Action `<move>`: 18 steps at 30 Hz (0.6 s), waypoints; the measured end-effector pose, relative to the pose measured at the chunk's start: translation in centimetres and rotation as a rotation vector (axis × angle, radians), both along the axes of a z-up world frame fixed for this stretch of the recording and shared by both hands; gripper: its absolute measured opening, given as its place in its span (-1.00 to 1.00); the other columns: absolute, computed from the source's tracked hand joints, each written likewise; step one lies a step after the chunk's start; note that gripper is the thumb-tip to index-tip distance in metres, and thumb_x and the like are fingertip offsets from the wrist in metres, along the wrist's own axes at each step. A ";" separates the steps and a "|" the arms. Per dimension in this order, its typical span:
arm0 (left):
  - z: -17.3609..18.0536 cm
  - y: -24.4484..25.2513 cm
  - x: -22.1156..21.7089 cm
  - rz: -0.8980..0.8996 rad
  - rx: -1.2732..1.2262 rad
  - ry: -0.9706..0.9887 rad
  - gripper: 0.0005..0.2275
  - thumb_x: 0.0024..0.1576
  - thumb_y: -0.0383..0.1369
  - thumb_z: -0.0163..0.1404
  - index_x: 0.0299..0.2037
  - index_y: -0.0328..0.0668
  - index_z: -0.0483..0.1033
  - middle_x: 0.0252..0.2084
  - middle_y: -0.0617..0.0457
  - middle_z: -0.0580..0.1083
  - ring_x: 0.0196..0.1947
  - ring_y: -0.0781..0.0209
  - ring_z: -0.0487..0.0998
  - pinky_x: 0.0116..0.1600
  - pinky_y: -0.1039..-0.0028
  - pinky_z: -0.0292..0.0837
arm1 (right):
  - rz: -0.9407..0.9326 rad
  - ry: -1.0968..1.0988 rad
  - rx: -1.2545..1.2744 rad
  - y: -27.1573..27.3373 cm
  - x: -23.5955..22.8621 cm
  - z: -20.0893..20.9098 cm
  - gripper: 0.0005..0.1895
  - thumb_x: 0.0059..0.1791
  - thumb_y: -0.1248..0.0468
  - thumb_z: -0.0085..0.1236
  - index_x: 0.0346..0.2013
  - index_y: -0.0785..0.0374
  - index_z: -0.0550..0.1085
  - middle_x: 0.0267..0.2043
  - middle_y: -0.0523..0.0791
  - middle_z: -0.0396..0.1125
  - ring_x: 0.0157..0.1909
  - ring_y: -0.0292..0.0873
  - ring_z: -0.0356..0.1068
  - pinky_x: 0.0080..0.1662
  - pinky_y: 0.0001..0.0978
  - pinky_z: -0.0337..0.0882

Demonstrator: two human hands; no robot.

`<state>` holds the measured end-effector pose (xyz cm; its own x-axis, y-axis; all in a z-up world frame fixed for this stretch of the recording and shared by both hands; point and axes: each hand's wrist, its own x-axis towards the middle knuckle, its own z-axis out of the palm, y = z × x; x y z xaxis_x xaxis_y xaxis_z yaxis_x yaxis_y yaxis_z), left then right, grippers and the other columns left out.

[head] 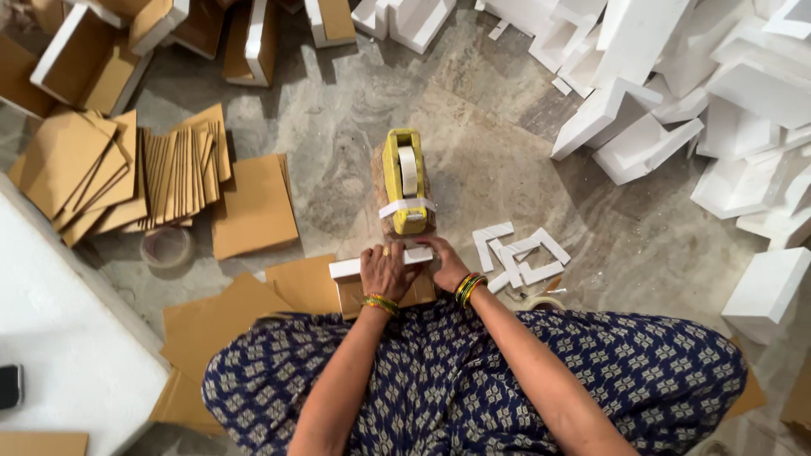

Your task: The person sits on the floor and assembles small cardboard boxes by inserting white foam inserts into the cardboard shells. They use a tape dispenser to apply adhesive tape to secure the foam pieces and box flaps. The person handles the materials one at a time, repeatedly picking up components and taping them together.

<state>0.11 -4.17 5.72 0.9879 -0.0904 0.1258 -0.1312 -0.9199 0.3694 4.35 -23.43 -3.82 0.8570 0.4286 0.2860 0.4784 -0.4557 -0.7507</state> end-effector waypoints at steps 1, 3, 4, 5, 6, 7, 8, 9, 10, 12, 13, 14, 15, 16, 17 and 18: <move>0.0 0.1 -0.1 -0.017 -0.024 0.003 -0.48 0.00 0.06 0.19 -0.01 -0.13 0.42 -0.16 0.01 0.50 -0.06 0.04 0.48 0.17 0.15 0.22 | -0.072 0.139 -0.035 0.1 -0.6 0.6 -0.38 -0.32 0.58 0.18 0.06 0.36 0.48 0.02 0.12 0.41 0.03 0.09 0.44 0.08 -0.10 0.47; 0.1 0.3 0.3 -0.095 -0.115 -0.031 -0.41 -0.04 0.02 0.20 0.05 -0.20 0.36 -0.08 -0.08 0.48 0.02 -0.04 0.47 0.19 0.13 0.18 | -0.214 0.410 -0.102 -0.8 -0.9 1.9 -0.53 -0.17 0.49 0.32 0.02 0.25 0.47 -0.05 -0.02 0.49 -0.02 -0.10 0.53 0.01 -0.32 0.52; 0.1 0.5 0.8 -0.138 -0.160 -0.052 -0.38 -0.07 0.00 0.20 0.08 -0.24 0.33 -0.05 -0.13 0.47 0.05 -0.07 0.46 0.21 0.12 0.16 | -0.225 0.446 -0.048 -1.4 -0.6 2.5 -0.52 -0.20 0.50 0.32 0.00 0.24 0.48 -0.06 -0.04 0.50 -0.02 -0.10 0.53 0.02 -0.33 0.53; -0.2 0.6 1.0 -0.069 -0.235 -0.109 -0.38 -0.06 -0.02 0.18 0.12 -0.23 0.31 0.00 -0.13 0.46 0.07 -0.08 0.45 0.21 0.11 0.13 | -0.233 0.485 -0.001 -2.6 -0.1 3.1 -0.51 -0.23 0.51 0.32 -0.02 0.23 0.50 -0.08 -0.05 0.51 -0.02 -0.11 0.54 0.03 -0.33 0.54; -0.6 0.9 1.3 0.000 -0.310 -0.165 -0.38 -0.05 -0.05 0.16 0.15 -0.22 0.29 0.05 -0.12 0.45 0.09 -0.09 0.43 0.22 0.11 0.10 | -0.240 0.524 0.046 -3.5 0.3 3.4 -0.50 -0.26 0.52 0.32 -0.03 0.22 0.51 -0.09 -0.07 0.53 -0.02 -0.11 0.54 0.03 -0.34 0.55; -1.3 1.3 1.3 0.075 -0.388 -0.211 -0.37 -0.05 -0.07 0.14 0.18 -0.21 0.27 0.09 -0.12 0.44 0.11 -0.10 0.42 0.23 0.11 0.07 | -0.278 0.565 0.070 -4.7 0.3 3.7 -0.51 -0.24 0.51 0.27 -0.02 0.20 0.53 -0.08 -0.09 0.53 -0.02 -0.13 0.55 0.03 -0.34 0.57; -2.2 2.0 1.4 0.229 -0.416 -0.273 -0.41 0.09 -0.06 0.09 0.25 -0.21 0.27 0.15 -0.09 0.43 0.18 -0.10 0.39 0.30 0.12 0.06 | -0.315 0.606 0.094 -5.5 0.1 3.8 -0.52 -0.22 0.51 0.23 -0.01 0.17 0.54 -0.06 -0.12 0.53 -0.01 -0.15 0.55 0.02 -0.35 0.59; -3.3 2.4 1.6 0.393 -0.442 -0.332 -0.45 0.23 -0.05 0.04 0.31 -0.22 0.27 0.20 -0.06 0.43 0.24 -0.10 0.36 0.36 0.13 0.06 | -0.345 0.649 0.111 -6.1 -0.3 3.7 -0.52 -0.20 0.51 0.18 -0.01 0.15 0.56 -0.05 -0.15 0.54 -0.01 -0.17 0.56 0.01 -0.35 0.61; -4.6 2.3 1.8 0.479 -0.795 -0.256 -0.41 0.22 -0.01 0.03 0.33 -0.23 0.24 0.15 -0.12 0.42 0.17 -0.03 0.38 0.32 0.18 0.14 | -0.355 0.593 0.043 -6.6 -0.7 3.8 -0.51 -0.21 0.51 0.22 0.00 0.15 0.54 -0.06 -0.11 0.54 -0.01 -0.13 0.56 0.02 -0.32 0.59; -6.7 2.2 3.4 0.615 -1.495 -0.095 -0.32 0.19 0.08 0.00 0.36 -0.28 0.17 0.05 -0.22 0.39 0.01 0.10 0.41 0.23 0.27 0.30 | -0.367 0.462 -0.076 -5.8 -0.7 3.6 -0.47 -0.23 0.51 0.30 0.02 0.15 0.51 -0.07 -0.05 0.53 -0.01 -0.07 0.55 0.03 -0.27 0.55; -7.9 2.2 3.3 0.551 -1.438 -0.096 -0.31 0.22 0.09 -0.07 0.38 -0.29 0.13 0.12 -0.19 0.37 0.08 0.09 0.39 0.26 0.30 0.26 | -0.400 0.473 -0.114 -4.9 -1.1 3.2 -0.43 -0.24 0.50 0.33 0.04 0.16 0.44 -0.06 -0.02 0.50 0.01 -0.03 0.51 0.05 -0.23 0.51; -9.0 2.1 3.2 0.487 -1.380 -0.096 -0.31 0.25 0.10 -0.13 0.40 -0.30 0.09 0.19 -0.16 0.35 0.15 0.09 0.37 0.30 0.33 0.23 | -0.432 0.484 -0.153 -3.7 -1.6 2.7 -0.37 -0.25 0.49 0.36 0.06 0.16 0.38 -0.04 0.00 0.47 0.04 0.02 0.48 0.06 -0.20 0.48; -10.1 2.1 3.1 0.419 -1.321 -0.087 -0.31 0.28 0.12 -0.20 0.42 -0.31 0.05 0.26 -0.13 0.33 0.22 0.08 0.35 0.33 0.37 0.19 | -0.472 0.497 -0.191 -3.1 -2.0 2.3 -0.32 -0.27 0.48 0.39 0.08 0.16 0.31 -0.03 0.02 0.43 0.06 0.06 0.44 0.08 -0.17 0.45; -11.1 2.2 3.0 0.389 -1.309 -0.060 -0.33 0.28 0.10 -0.21 0.41 -0.31 0.07 0.28 -0.14 0.33 0.24 0.07 0.34 0.34 0.35 0.18 | -0.458 0.476 -0.190 -2.6 -2.4 1.8 -0.32 -0.26 0.46 0.39 0.08 0.15 0.29 -0.03 0.03 0.43 0.06 0.08 0.44 0.08 -0.15 0.45; -12.1 2.5 2.8 0.365 -1.298 -0.031 -0.35 0.29 0.07 -0.22 0.40 -0.31 0.09 0.30 -0.14 0.33 0.26 0.06 0.33 0.34 0.34 0.18 | -0.441 0.458 -0.193 -2.4 -2.9 1.3 -0.32 -0.26 0.44 0.40 0.07 0.14 0.27 -0.04 0.03 0.42 0.06 0.10 0.44 0.07 -0.14 0.45; -13.0 2.6 2.4 0.341 -1.287 -0.002 -0.37 0.29 0.05 -0.23 0.39 -0.31 0.12 0.31 -0.15 0.33 0.28 0.04 0.33 0.35 0.32 0.17 | -0.424 0.441 -0.195 -2.7 -3.3 0.9 -0.32 -0.25 0.41 0.40 0.07 0.13 0.25 -0.04 0.04 0.42 0.06 0.12 0.45 0.07 -0.12 0.45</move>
<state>2.50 -1.54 -7.23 0.9370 0.3434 -0.0641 0.0329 0.0961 0.9948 1.06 -26.12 -2.95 0.9828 0.0354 -0.1811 -0.1080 -0.6857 -0.7198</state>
